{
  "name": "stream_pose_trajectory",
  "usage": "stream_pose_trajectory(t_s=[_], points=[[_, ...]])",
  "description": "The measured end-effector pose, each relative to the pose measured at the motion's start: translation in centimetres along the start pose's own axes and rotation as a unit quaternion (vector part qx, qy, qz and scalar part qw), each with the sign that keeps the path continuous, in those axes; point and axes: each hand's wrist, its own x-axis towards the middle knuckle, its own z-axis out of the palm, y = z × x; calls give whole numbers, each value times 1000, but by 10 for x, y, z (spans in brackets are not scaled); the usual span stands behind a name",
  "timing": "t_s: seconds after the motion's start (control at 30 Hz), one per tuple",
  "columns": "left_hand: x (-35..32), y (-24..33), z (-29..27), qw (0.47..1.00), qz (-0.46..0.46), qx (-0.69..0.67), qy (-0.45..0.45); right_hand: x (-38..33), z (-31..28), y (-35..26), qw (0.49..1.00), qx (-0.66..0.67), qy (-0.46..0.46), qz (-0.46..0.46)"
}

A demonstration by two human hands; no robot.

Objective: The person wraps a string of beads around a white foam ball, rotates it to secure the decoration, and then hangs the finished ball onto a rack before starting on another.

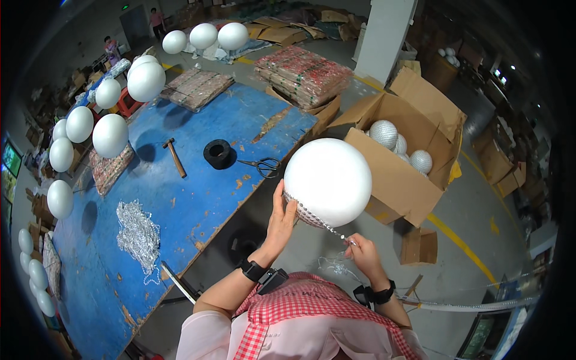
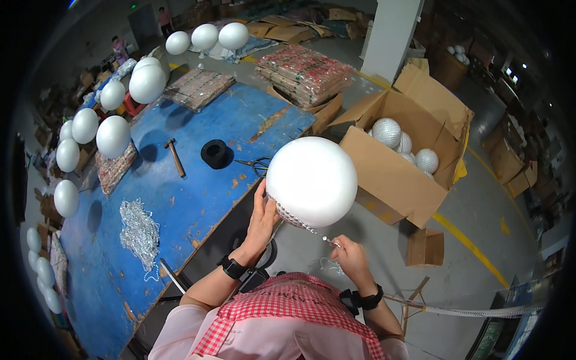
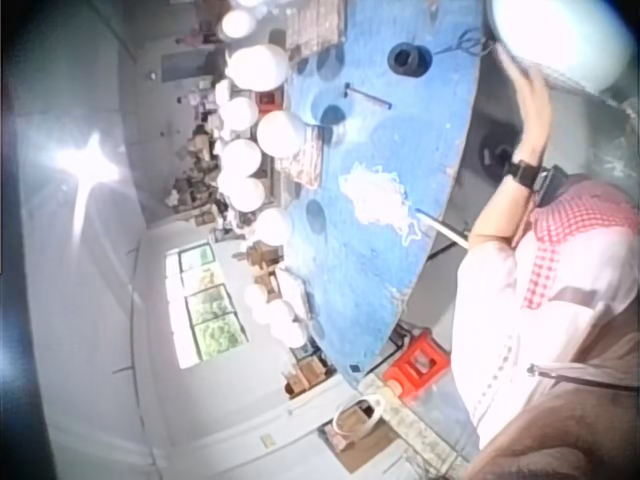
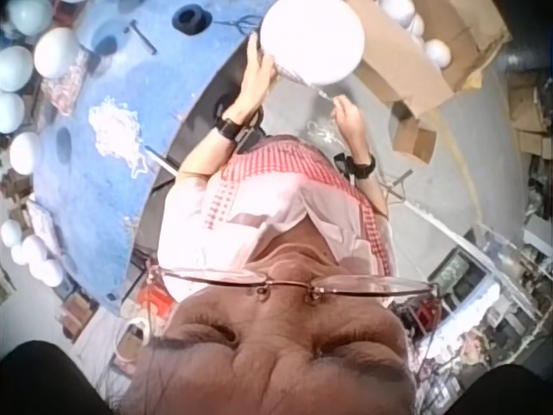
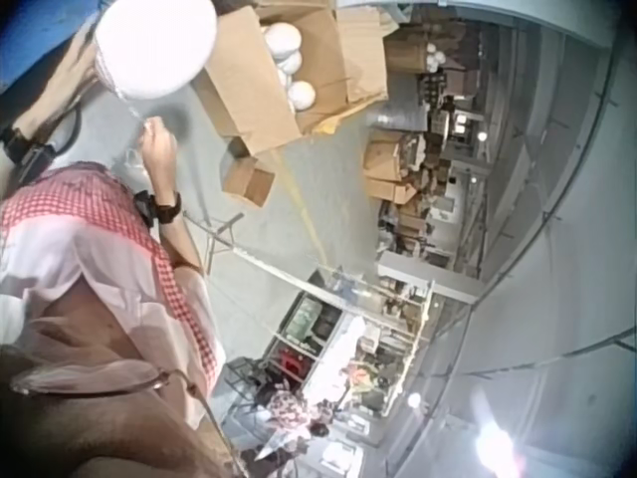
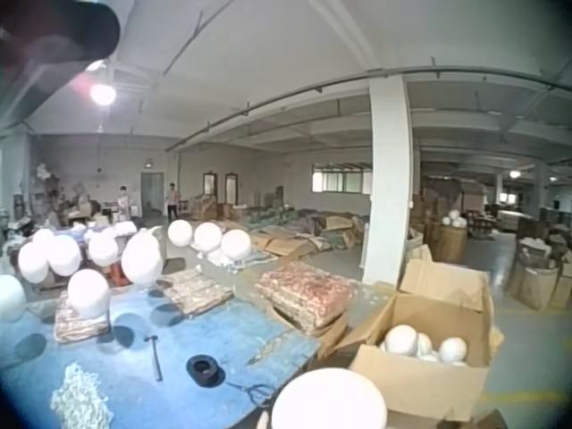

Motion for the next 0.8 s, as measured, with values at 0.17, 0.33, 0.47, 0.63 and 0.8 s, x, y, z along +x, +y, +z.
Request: stream_pose_trajectory(t_s=[0.17,0.33,0.47,0.63,0.8], points=[[-1,15,-5,998,-43,24,-29,-9,-19,-22,940,320,-96,67],[2,17,-10,994,-17,16,-106,-24,-39,-47,943,313,-105,45],[1,23,-7,995,-34,19,-88,-38,-48,-71,975,201,-67,-71],[1,21,-7,995,-60,0,-75,-42,-49,-81,987,91,21,-132],[0,18,-5,998,-38,-1,-58,-31,-35,-70,982,117,116,-91]])
